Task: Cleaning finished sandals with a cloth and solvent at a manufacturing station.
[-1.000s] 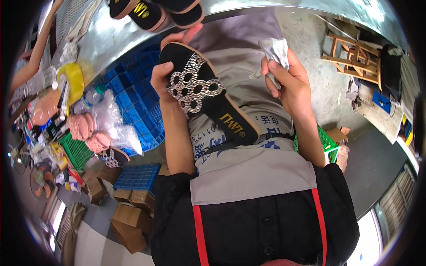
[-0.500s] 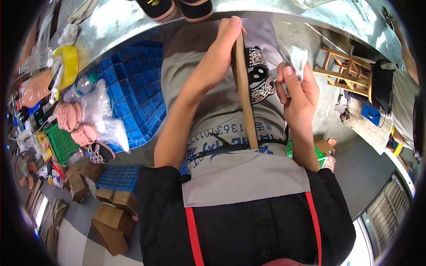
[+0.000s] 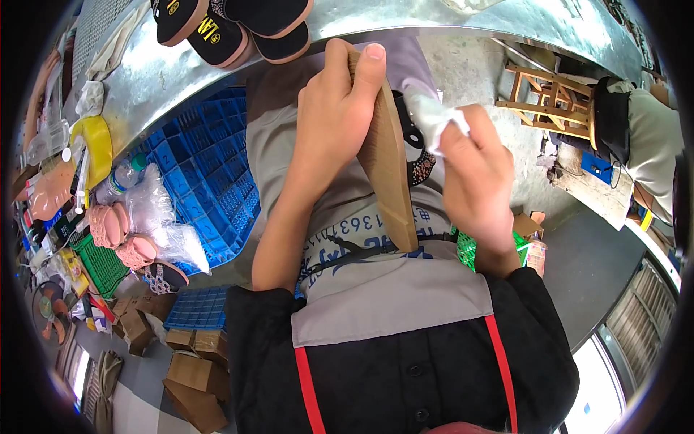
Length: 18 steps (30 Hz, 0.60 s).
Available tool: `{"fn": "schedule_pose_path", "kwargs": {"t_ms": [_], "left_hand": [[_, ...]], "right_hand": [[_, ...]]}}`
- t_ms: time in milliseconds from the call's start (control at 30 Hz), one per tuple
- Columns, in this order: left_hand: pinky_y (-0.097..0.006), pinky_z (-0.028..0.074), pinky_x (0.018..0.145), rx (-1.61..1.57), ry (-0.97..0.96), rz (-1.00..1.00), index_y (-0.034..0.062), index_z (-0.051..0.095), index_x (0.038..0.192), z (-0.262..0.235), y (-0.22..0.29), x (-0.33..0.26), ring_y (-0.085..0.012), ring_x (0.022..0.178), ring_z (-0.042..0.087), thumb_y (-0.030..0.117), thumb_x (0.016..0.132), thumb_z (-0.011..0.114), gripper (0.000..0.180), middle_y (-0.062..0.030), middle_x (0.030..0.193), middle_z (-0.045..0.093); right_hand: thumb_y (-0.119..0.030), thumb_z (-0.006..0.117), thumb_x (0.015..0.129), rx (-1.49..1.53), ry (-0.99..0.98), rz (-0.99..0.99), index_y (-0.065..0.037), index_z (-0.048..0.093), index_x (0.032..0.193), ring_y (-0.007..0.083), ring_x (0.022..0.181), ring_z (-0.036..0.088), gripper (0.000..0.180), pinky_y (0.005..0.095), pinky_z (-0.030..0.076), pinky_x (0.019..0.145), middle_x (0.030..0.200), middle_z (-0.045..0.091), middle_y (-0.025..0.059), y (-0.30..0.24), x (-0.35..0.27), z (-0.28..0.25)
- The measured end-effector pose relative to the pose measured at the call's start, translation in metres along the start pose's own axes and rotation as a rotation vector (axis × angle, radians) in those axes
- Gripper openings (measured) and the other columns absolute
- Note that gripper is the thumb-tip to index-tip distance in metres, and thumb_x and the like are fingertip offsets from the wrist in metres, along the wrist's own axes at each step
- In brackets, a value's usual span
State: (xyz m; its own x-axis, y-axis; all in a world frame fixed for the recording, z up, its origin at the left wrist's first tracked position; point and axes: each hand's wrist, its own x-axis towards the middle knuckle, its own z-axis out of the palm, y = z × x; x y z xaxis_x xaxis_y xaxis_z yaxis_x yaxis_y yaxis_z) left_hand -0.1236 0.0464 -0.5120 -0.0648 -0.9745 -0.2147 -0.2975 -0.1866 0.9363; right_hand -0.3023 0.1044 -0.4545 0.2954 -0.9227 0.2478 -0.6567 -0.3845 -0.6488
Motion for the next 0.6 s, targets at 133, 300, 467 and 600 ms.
{"fn": "schedule_pose_path", "kwargs": {"t_ms": [133,300,467,600], "left_hand": [[-0.047,0.051,0.069,0.023,0.027,0.035,0.0018,0.052,0.097,-0.002,0.009,-0.005,-0.0409,0.072,0.068,0.052,0.105,0.048,0.051,-0.0203,0.073,0.067],[-0.045,0.051,0.066,-0.001,0.044,0.080,0.0017,0.051,0.097,-0.007,0.010,-0.006,-0.0389,0.069,0.067,0.048,0.105,0.051,0.047,-0.0182,0.071,0.066],[-0.043,0.049,0.066,-0.056,0.076,0.113,0.0020,0.052,0.099,-0.003,0.003,-0.007,-0.0347,0.068,0.066,0.048,0.106,0.049,0.047,-0.0167,0.071,0.065],[-0.042,0.048,0.066,-0.108,0.065,0.108,0.0021,0.053,0.101,-0.007,-0.007,-0.005,-0.0317,0.068,0.064,0.044,0.106,0.048,0.043,-0.0161,0.072,0.063]], "right_hand": [[0.004,0.066,0.069,-0.230,-0.053,-0.088,-0.012,0.071,0.107,0.0254,0.054,0.061,0.041,0.0379,0.051,0.049,0.094,0.059,0.0078,0.001,0.005,0.009],[0.000,0.070,0.067,-0.273,-0.119,-0.093,-0.011,0.071,0.108,0.0234,0.055,0.060,0.043,0.0359,0.050,0.048,0.094,0.058,0.0082,-0.010,-0.004,-0.001],[0.000,0.071,0.067,-0.210,-0.120,-0.057,-0.012,0.071,0.107,0.0223,0.055,0.061,0.042,0.0340,0.050,0.048,0.096,0.059,0.0074,-0.012,-0.003,0.003],[0.011,0.061,0.067,-0.177,-0.163,0.051,-0.004,0.070,0.098,0.0326,0.067,0.066,0.036,0.0417,0.053,0.058,0.106,0.063,0.0139,-0.030,0.003,-0.003]]}}
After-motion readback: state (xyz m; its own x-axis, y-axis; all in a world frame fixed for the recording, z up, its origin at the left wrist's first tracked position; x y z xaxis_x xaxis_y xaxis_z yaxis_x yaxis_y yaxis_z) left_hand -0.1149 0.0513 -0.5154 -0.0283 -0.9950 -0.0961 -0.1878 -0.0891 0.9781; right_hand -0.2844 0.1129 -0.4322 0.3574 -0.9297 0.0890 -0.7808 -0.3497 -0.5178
